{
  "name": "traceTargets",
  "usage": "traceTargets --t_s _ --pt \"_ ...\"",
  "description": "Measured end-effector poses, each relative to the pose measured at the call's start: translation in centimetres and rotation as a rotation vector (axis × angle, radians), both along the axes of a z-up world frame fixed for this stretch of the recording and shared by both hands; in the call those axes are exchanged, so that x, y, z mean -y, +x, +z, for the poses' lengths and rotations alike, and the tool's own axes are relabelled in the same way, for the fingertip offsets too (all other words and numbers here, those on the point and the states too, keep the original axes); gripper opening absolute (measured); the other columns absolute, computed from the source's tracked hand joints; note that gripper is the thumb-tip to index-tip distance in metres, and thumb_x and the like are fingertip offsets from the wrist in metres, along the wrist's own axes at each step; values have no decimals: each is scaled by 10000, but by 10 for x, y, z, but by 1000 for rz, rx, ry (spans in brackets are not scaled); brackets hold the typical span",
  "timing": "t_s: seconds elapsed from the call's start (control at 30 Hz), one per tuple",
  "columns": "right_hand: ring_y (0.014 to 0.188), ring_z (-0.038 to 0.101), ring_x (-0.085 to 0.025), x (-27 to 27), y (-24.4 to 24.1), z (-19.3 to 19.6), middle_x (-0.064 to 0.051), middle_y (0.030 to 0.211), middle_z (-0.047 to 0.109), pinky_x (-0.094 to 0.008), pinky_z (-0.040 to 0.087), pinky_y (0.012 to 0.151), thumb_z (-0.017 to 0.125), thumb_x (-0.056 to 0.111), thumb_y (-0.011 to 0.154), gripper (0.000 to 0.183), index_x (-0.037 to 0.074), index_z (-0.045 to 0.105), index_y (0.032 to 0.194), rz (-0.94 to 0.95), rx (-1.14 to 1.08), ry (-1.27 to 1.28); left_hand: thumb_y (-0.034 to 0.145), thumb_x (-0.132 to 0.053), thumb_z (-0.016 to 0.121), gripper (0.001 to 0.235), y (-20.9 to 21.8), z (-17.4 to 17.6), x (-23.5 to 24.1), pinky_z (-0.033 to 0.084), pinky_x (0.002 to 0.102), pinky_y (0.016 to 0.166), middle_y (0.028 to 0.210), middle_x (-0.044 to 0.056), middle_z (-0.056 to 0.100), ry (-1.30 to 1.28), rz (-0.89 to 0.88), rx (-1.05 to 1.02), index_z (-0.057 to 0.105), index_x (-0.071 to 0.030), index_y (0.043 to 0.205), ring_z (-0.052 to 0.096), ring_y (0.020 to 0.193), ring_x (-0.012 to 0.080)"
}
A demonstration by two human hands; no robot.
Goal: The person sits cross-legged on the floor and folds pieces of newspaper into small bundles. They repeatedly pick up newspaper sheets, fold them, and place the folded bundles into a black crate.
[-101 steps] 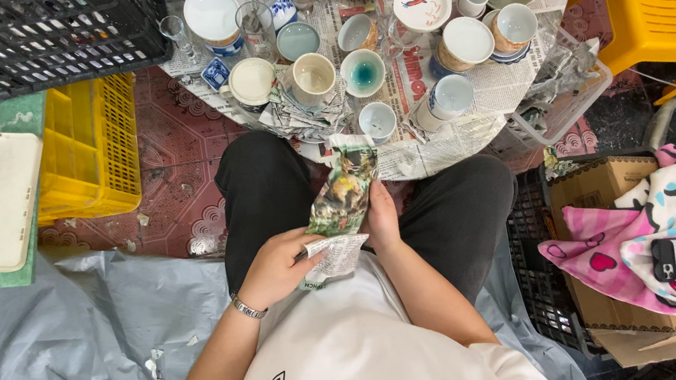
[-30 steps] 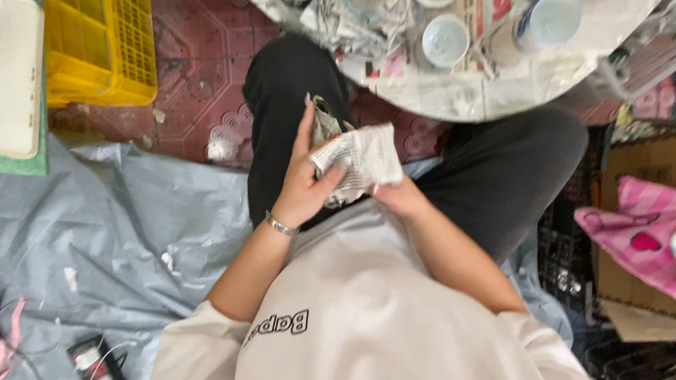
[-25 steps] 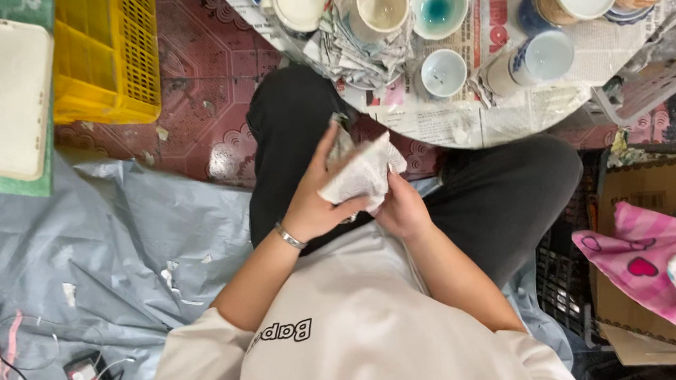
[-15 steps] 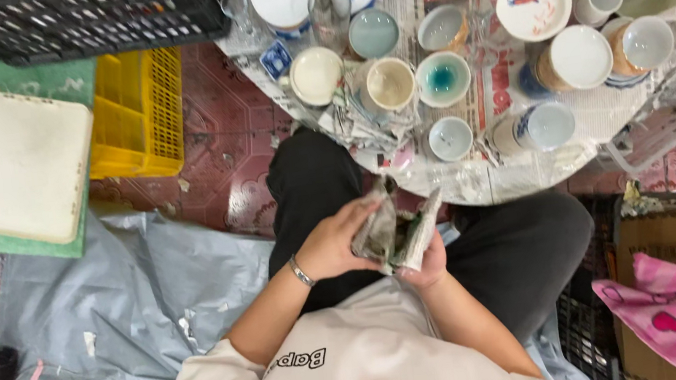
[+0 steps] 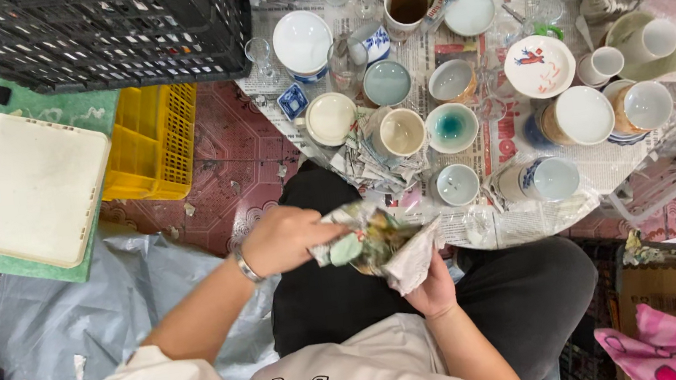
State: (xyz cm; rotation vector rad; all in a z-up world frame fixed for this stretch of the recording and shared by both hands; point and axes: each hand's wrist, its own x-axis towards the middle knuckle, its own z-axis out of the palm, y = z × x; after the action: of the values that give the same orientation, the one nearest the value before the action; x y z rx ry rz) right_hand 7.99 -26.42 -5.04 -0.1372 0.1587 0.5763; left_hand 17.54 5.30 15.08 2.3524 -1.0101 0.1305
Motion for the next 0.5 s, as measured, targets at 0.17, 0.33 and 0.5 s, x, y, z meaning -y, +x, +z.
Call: traceTargets --t_s 0.17,0.33,0.5 --pt "1178 642 -343 -6 11 13 -147 1400 605 -477 548 827 416 491 1132 543 85 543 1469 -87 -47 -22 724 -234 804 403 29 20 -14 500 424 540 690 38 584 -39 16 -63 761 -209 1124 632 610 276" --pt "1045 686 -277 4 12 12 -69 1252 691 -503 562 792 421 447 1059 437 139 609 1305 -141 -138 -166 805 -151 804 321 44 26 -27 573 377 816 1128 127 699 -146 220 62 709 -83 1103 705 971 309" --pt "1024 690 -289 13 11 6 -100 1203 699 -460 561 789 395 401 1149 409 109 611 1336 -173 -30 -178 919 -56 794 430 109 57 -105 509 440 1177 1553 160 483 -307 564 516 669 36 1320 509 1404 388"
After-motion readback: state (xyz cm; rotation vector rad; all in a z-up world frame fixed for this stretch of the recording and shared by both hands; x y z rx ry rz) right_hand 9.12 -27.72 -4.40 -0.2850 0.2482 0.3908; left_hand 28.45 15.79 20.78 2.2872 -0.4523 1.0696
